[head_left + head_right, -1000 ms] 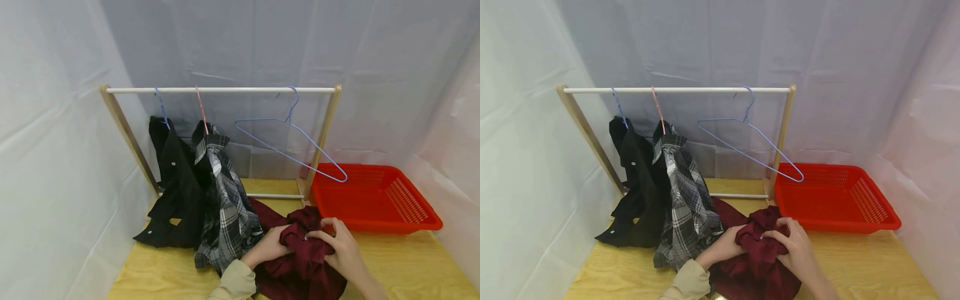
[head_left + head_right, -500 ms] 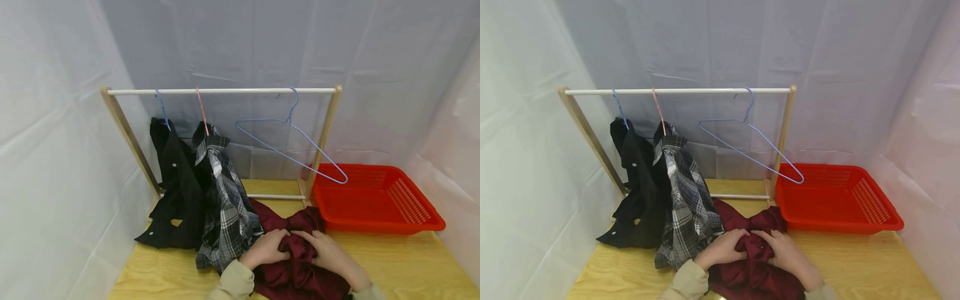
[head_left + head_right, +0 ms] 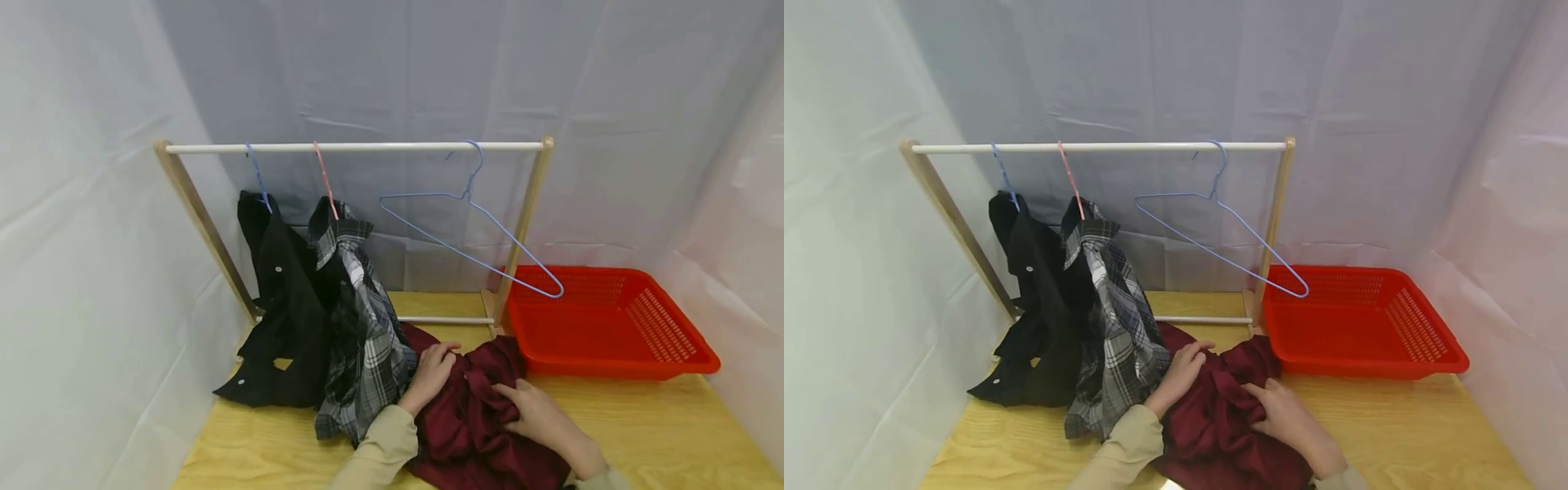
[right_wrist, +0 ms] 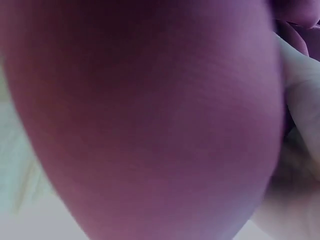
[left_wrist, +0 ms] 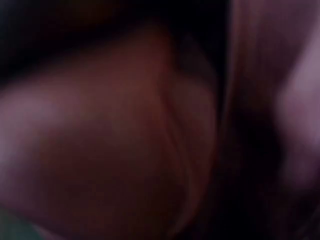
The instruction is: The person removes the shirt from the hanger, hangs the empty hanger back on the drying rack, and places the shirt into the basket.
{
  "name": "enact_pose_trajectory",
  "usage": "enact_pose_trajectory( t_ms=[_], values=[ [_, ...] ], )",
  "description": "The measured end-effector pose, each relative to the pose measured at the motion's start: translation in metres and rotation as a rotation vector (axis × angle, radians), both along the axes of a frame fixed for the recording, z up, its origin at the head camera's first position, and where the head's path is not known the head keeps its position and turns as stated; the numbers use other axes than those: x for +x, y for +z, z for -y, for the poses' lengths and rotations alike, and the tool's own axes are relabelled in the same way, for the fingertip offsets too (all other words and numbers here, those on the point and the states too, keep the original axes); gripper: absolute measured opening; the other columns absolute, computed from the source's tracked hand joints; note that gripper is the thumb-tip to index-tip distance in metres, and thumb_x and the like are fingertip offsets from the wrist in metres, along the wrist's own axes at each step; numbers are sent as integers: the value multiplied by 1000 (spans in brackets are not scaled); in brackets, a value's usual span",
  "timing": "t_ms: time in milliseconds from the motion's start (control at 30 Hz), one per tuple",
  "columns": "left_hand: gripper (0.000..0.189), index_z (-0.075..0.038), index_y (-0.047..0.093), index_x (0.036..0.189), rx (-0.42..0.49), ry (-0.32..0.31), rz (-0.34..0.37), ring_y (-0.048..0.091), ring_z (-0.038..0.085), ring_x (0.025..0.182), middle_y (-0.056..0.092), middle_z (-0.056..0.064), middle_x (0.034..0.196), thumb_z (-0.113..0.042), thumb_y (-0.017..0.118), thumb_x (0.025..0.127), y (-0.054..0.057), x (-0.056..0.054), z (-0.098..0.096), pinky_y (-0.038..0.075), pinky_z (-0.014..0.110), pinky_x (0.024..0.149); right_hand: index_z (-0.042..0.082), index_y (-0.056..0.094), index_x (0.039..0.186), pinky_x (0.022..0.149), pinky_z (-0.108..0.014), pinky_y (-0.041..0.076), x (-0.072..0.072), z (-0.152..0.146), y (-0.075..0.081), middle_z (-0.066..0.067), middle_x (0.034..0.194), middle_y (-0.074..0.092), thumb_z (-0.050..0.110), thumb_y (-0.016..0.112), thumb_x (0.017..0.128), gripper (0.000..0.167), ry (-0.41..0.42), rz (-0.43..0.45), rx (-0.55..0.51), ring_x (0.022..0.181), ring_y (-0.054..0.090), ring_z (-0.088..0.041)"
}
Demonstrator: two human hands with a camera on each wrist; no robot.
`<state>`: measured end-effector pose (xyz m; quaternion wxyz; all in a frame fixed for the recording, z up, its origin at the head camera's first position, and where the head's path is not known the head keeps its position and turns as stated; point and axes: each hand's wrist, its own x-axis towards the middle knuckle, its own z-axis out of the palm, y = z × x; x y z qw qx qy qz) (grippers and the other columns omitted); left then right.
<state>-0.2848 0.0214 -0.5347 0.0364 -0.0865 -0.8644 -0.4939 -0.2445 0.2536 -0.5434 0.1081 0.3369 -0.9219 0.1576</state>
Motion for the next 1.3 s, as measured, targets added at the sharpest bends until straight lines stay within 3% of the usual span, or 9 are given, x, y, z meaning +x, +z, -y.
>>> enact_pose_trajectory(
  t_ms=[133, 300, 433, 567, 700, 867, 1033, 1133, 1300],
  values=[
    [46, 6, 57, 134, -106, 181, 7, 40, 51, 136, 39, 35, 147, -10, 61, 91, -12, -14, 16, 39, 58, 107, 5, 70, 117, 69, -40, 54, 1, -4, -2, -7, 93, 64, 19, 96, 62, 63, -13, 10, 7, 81, 65, -24],
    [60, 15, 48, 138, -203, 207, 22, 28, 61, 140, 19, 48, 151, -13, 71, 90, -19, -18, 37, 36, 63, 108, 4, 69, 116, 69, -42, 55, 2, -8, -4, -8, 96, 65, 18, 95, 62, 61, -28, 24, 9, 83, 67, -26],
    [35, 9, 66, 121, -412, 111, -111, 40, 54, 137, 52, 40, 136, -11, 71, 93, -17, -15, 40, 34, 57, 112, 5, 70, 116, 66, -40, 53, 4, -5, -4, -8, 93, 63, 16, 95, 62, 61, -39, 14, 6, 81, 65, -25],
    [16, -2, 75, 107, -556, 2, -223, 62, 39, 121, 70, 22, 119, -9, 64, 97, -10, -10, 34, 48, 47, 102, 7, 70, 115, 65, -40, 53, 4, -2, -4, -8, 92, 64, 13, 94, 59, 60, -52, -28, -2, 80, 65, -24],
    [24, -7, 72, 105, -511, -157, -170, 70, 29, 105, 74, 11, 107, -20, 52, 105, -3, -2, 29, 54, 40, 89, 9, 70, 114, 63, -39, 52, 3, 2, -7, -6, 89, 64, 13, 94, 59, 61, -61, -64, -1, 77, 64, -23],
    [52, -9, 62, 125, -365, -340, 60, 67, 26, 111, 70, 10, 117, -51, 36, 108, 5, 13, 30, 52, 37, 91, 10, 68, 116, 63, -40, 52, 1, 7, -10, -6, 89, 65, 13, 95, 58, 65, -61, -119, -3, 75, 65, -24],
    [84, -17, 27, 161, -372, -414, 116, 48, 31, 138, 41, 11, 157, -62, 57, 96, 10, 33, 43, 44, 45, 107, 7, 54, 126, 68, -40, 55, 2, 10, -11, -9, 107, 65, 4, 97, 54, 83, -83, -73, -84, 81, 67, -24],
    [107, -23, 12, 164, -484, -511, 93, 37, 34, 145, 24, 11, 165, -57, 76, 85, 9, 47, 48, 40, 53, 110, 5, 43, 135, 66, -37, 55, 0, 9, -11, -13, 114, 62, 4, 100, 50, 102, -71, -82, -151, 79, 67, -21],
    [127, -20, 14, 164, -831, -589, -24, 26, 31, 150, 11, 12, 168, -64, 86, 69, 4, 67, 42, 36, 63, 109, 5, 38, 152, 81, -52, 55, -14, 2, -4, -22, 137, 56, 22, 105, 43, 129, 60, -175, -101, 110, 64, -35]
  ],
)
